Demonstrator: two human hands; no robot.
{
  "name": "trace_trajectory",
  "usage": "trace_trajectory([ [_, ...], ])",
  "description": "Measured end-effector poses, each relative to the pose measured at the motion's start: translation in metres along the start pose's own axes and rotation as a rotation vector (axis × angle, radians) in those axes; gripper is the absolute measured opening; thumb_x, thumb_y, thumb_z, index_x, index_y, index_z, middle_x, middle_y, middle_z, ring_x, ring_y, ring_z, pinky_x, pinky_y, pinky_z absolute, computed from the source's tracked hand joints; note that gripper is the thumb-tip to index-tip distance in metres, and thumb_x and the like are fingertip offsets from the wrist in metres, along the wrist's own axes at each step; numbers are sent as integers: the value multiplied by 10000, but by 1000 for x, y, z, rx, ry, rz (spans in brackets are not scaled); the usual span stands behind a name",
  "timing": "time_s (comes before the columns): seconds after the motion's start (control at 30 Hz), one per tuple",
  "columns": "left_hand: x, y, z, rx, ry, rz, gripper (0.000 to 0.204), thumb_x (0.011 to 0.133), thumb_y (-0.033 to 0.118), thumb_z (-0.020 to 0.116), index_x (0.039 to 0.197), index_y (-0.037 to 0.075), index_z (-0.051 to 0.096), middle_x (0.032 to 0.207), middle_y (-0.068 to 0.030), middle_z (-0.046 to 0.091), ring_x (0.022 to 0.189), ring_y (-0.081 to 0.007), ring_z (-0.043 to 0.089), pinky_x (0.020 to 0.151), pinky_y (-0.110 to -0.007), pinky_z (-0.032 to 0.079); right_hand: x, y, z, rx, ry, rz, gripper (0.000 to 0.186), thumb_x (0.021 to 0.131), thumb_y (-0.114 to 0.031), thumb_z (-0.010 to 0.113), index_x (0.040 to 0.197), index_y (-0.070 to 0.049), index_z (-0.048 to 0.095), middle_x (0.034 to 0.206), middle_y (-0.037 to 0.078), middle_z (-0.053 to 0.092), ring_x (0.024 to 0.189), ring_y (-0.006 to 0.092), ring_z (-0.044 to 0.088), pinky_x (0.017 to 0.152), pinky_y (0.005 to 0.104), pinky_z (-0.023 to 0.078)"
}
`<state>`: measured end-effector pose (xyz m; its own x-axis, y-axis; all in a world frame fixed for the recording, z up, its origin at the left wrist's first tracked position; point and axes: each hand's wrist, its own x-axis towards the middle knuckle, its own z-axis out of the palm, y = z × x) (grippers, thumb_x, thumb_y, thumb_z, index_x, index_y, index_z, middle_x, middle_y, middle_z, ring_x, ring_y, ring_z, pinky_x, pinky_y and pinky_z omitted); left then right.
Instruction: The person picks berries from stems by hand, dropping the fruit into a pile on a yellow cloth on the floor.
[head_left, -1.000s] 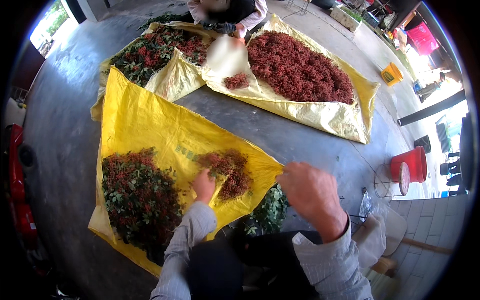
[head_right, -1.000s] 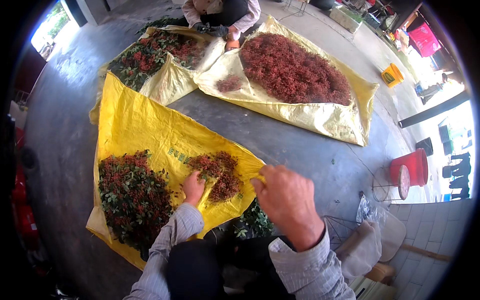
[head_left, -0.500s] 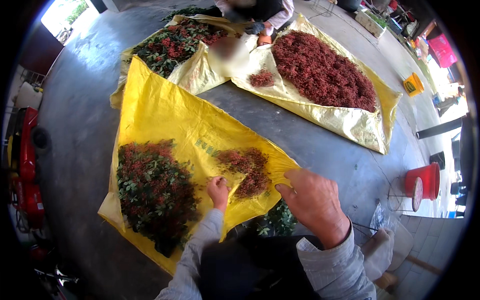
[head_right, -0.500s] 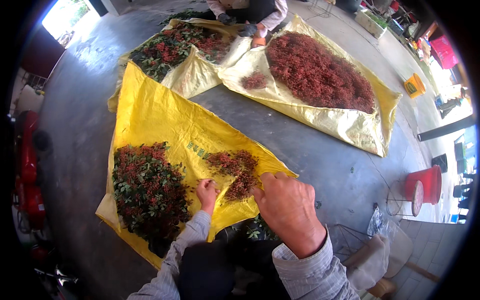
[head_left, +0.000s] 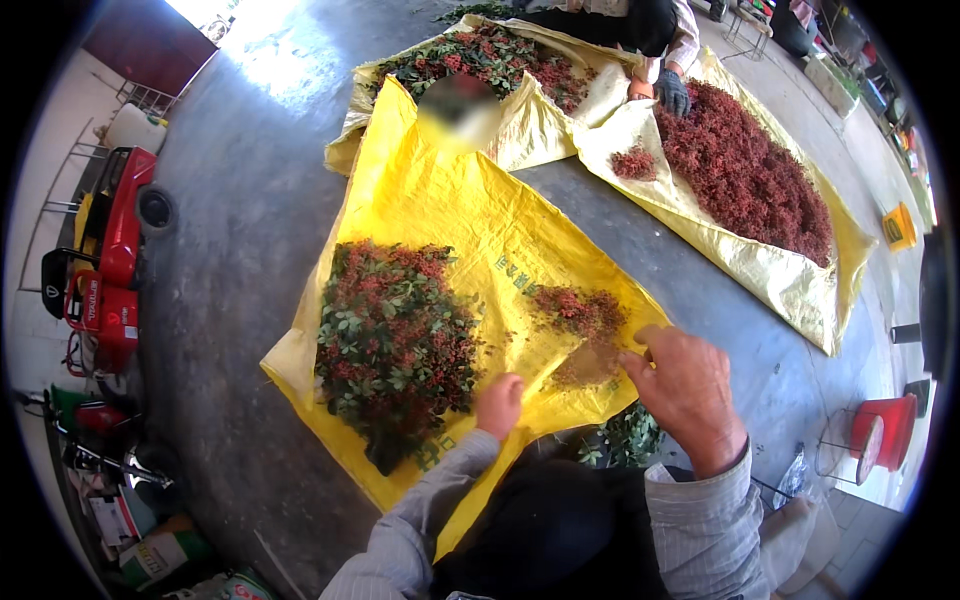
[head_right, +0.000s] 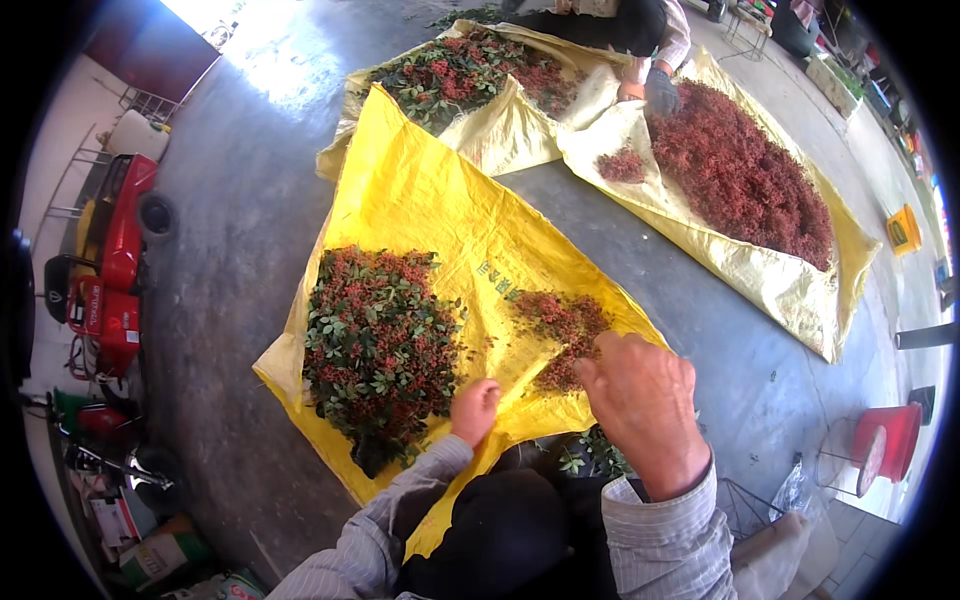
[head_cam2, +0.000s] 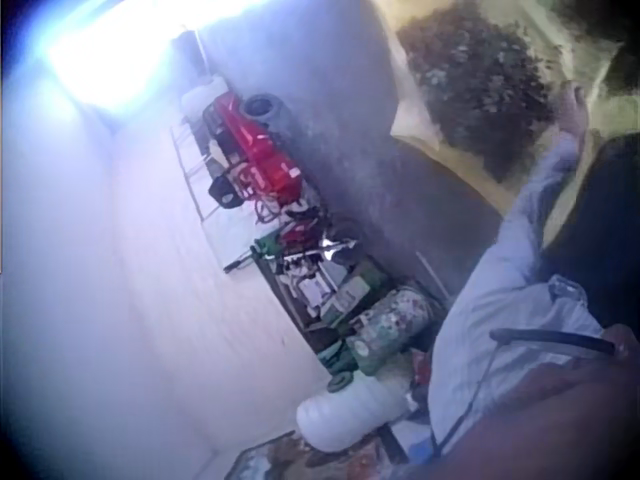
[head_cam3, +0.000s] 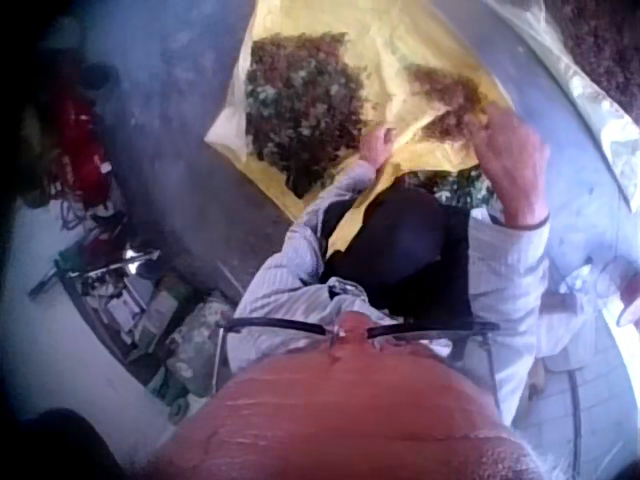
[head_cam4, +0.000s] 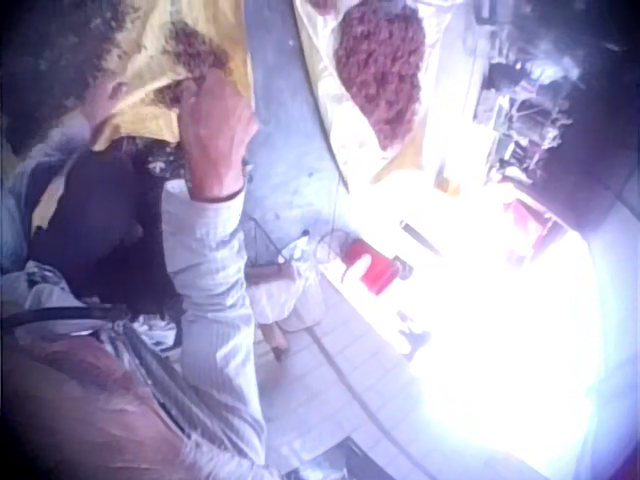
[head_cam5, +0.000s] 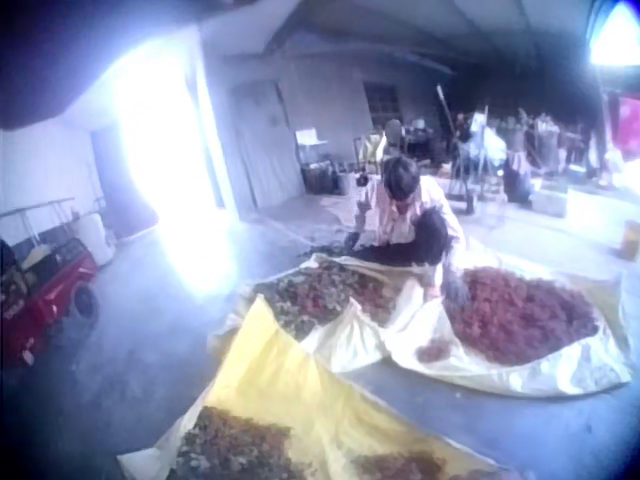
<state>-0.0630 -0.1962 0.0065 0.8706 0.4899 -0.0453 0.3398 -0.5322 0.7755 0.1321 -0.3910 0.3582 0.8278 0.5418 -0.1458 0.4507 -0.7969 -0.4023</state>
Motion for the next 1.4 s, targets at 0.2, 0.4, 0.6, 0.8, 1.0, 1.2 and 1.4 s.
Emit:
trace_trajectory([
  [0.2, 71, -36, -73, 322, 223, -84, 222, 978, 161, 730, 1183, 83, 691, 1146, -153, 656, 932, -392, 678, 813, -508, 560, 2, -8, 2, -11, 36, -23, 255, 935, -289, 737, 871, -56, 655, 823, 182, 699, 802, 426, 695, 686, 554, 503],
  [0.4, 133, -49, -124, 586, 343, -46, 479, 931, 68, 747, 1384, 83, 594, 1395, -193, 570, 1070, -428, 669, 892, -535, 566, 7, -6, 4, -23, 35, -46, 254, 932, -290, 746, 877, -54, 668, 791, 189, 689, 781, 430, 693, 687, 552, 508],
  [0.6, 178, -52, -149, 881, 52, -24, 777, 881, 2, 773, 1583, 128, 463, 1641, -223, 413, 1077, -400, 703, 859, -495, 612, 12, 2, 8, -42, -4, -25, 269, 949, -322, 746, 906, -62, 691, 843, 172, 708, 789, 411, 709, 695, 542, 527],
  [0.8, 218, -77, -142, 1274, -109, -292, 536, 957, 170, 744, 1463, 183, 567, 1480, -166, 527, 1048, -315, 745, 769, -498, 651, 17, 3, 5, -55, -71, -14, 260, 964, -310, 726, 920, -56, 689, 884, 168, 716, 808, 399, 719, 702, 541, 531],
  [1.0, 202, -88, -141, 1080, 42, -146, 174, 936, 151, 733, 1106, 115, 719, 1165, -155, 620, 954, -374, 735, 748, -509, 613, 20, 14, 4, 4, -60, -32, 261, 968, -292, 706, 905, -41, 671, 884, 179, 711, 814, 409, 706, 699, 553, 518],
  [1.2, 148, -71, -164, 825, 78, -38, 102, 869, 118, 724, 960, 99, 682, 1078, -165, 651, 941, -406, 699, 781, -539, 569, 21, 13, 9, 78, -49, -93, 274, 969, -280, 697, 902, -16, 665, 855, 197, 702, 830, 430, 693, 716, 559, 502],
  [1.4, 79, -75, -189, 621, 29, -136, 72, 877, 126, 705, 926, 96, 663, 992, -160, 669, 940, -432, 675, 814, -548, 542, 9, 3, 2, 118, -32, -126, 276, 961, -278, 706, 910, -8, 674, 863, 210, 710, 836, 433, 698, 731, 561, 505],
])
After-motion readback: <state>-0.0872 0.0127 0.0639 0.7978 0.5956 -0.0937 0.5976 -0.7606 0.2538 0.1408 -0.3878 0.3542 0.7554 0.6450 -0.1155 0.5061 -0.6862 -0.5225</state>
